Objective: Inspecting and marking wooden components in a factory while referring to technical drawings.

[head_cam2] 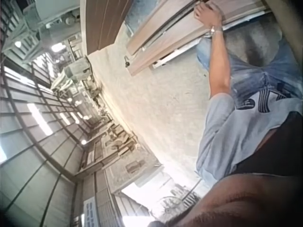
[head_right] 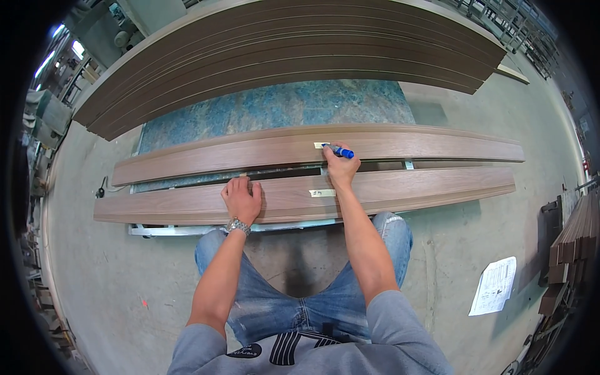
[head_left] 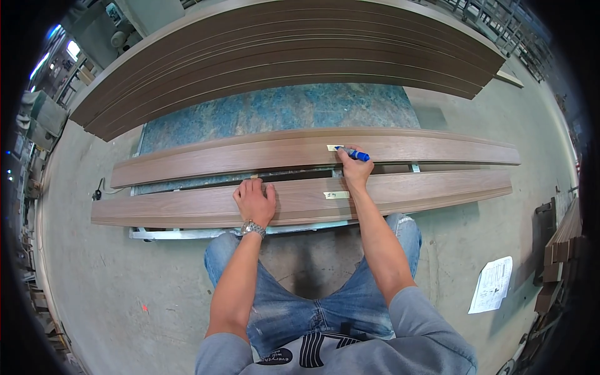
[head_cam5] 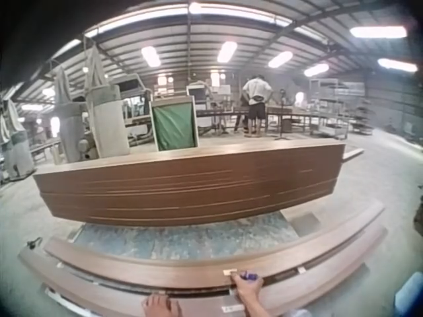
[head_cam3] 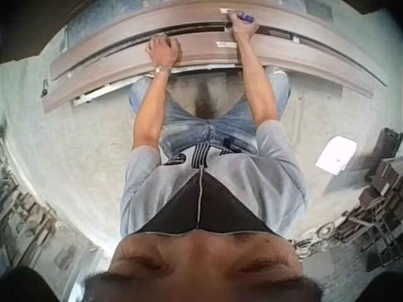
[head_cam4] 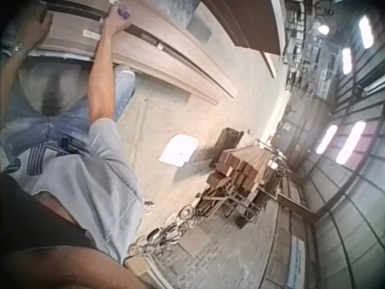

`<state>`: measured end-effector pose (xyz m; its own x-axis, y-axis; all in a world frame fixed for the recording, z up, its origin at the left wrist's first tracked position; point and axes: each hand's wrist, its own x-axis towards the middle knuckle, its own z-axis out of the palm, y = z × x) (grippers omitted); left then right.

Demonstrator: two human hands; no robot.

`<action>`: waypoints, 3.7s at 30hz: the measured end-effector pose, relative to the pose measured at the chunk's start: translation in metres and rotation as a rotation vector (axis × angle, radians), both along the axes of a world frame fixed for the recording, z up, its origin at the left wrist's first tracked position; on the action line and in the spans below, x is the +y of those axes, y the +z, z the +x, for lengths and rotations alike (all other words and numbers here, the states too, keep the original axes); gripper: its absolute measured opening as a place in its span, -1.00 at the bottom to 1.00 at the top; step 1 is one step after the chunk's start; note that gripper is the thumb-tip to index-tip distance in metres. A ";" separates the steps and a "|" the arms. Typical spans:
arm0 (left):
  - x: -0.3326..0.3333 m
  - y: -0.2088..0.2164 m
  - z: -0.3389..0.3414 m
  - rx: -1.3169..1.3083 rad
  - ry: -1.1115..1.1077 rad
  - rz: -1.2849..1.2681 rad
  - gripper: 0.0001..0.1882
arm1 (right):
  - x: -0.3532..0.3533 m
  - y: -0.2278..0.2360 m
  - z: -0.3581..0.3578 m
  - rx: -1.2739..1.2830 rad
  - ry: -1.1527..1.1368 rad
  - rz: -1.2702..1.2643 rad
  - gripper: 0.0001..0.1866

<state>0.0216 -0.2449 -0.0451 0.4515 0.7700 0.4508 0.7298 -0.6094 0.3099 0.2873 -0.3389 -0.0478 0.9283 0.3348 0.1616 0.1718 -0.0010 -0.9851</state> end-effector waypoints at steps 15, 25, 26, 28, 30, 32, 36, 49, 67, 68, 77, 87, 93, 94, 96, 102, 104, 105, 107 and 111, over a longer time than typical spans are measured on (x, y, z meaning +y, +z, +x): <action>0.001 -0.002 -0.001 -0.004 0.000 0.000 -0.68 | 0.002 0.002 -0.006 -0.065 -0.056 0.058 -0.77; 0.001 -0.002 0.000 -0.006 -0.003 0.034 -0.69 | 0.004 -0.008 0.009 -0.019 0.025 0.044 -0.83; 0.001 -0.002 0.001 -0.005 -0.004 0.034 -0.69 | 0.004 -0.008 0.009 -0.049 0.009 0.000 -0.84; 0.000 -0.002 0.002 -0.001 -0.002 0.041 -0.68 | 0.003 -0.009 0.011 -0.079 -0.011 -0.044 -0.83; 0.001 -0.002 -0.001 0.010 0.005 0.039 -0.68 | 0.003 -0.004 0.006 -0.001 0.067 -0.018 -0.80; 0.001 -0.002 -0.003 0.019 0.010 0.036 -0.68 | 0.004 0.001 0.002 0.042 0.099 0.014 -0.80; 0.000 -0.001 0.000 0.017 0.011 0.005 -0.66 | 0.004 0.003 0.003 0.049 0.124 0.010 -0.79; 0.000 0.001 0.001 0.015 -0.006 -0.012 -0.66 | 0.004 -0.005 0.008 -0.089 0.100 -0.087 -0.83; 0.001 -0.003 -0.001 0.012 0.001 0.020 -0.66 | 0.004 -0.002 0.002 -0.102 0.014 -0.096 -0.72; 0.001 -0.002 -0.001 0.012 0.001 0.020 -0.66 | 0.003 0.001 0.001 -0.128 0.016 -0.103 -0.72; 0.000 0.001 -0.001 0.026 0.002 -0.008 -0.65 | 0.001 0.005 0.000 -0.136 0.005 -0.090 -0.76; 0.002 -0.002 -0.001 0.011 -0.005 0.002 -0.66 | 0.001 0.002 0.001 0.013 -0.039 0.019 -0.78; 0.002 -0.002 -0.001 0.008 -0.002 0.011 -0.66 | -0.002 0.007 0.000 -0.104 -0.042 -0.072 -0.76; 0.001 -0.002 0.000 0.009 -0.007 0.011 -0.66 | -0.003 0.006 0.002 -0.106 -0.046 -0.071 -0.76; 0.001 -0.002 0.000 0.005 -0.006 0.016 -0.66 | -0.002 0.005 0.001 -0.123 -0.043 -0.064 -0.75; -0.001 0.001 0.002 -0.001 -0.006 0.006 -0.66 | -0.003 0.004 0.004 -0.136 -0.069 -0.096 -0.74; -0.001 0.001 0.001 -0.001 -0.008 0.002 -0.66 | -0.004 0.004 0.002 -0.128 -0.051 -0.075 -0.74; 0.000 0.000 -0.001 0.004 -0.007 0.019 -0.67 | -0.003 0.006 0.000 -0.118 -0.030 -0.055 -0.74; 0.001 -0.001 -0.003 0.010 -0.005 0.035 -0.67 | -0.002 0.009 -0.004 -0.140 -0.048 -0.072 -0.77; 0.000 -0.001 0.001 -0.014 -0.009 0.004 -0.66 | -0.008 0.006 0.004 -0.027 -0.124 0.006 -0.81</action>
<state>0.0223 -0.2449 -0.0463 0.4522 0.7639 0.4604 0.7198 -0.6174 0.3174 0.2912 -0.3469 -0.0421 0.9578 0.2164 0.1891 0.1975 -0.0180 -0.9801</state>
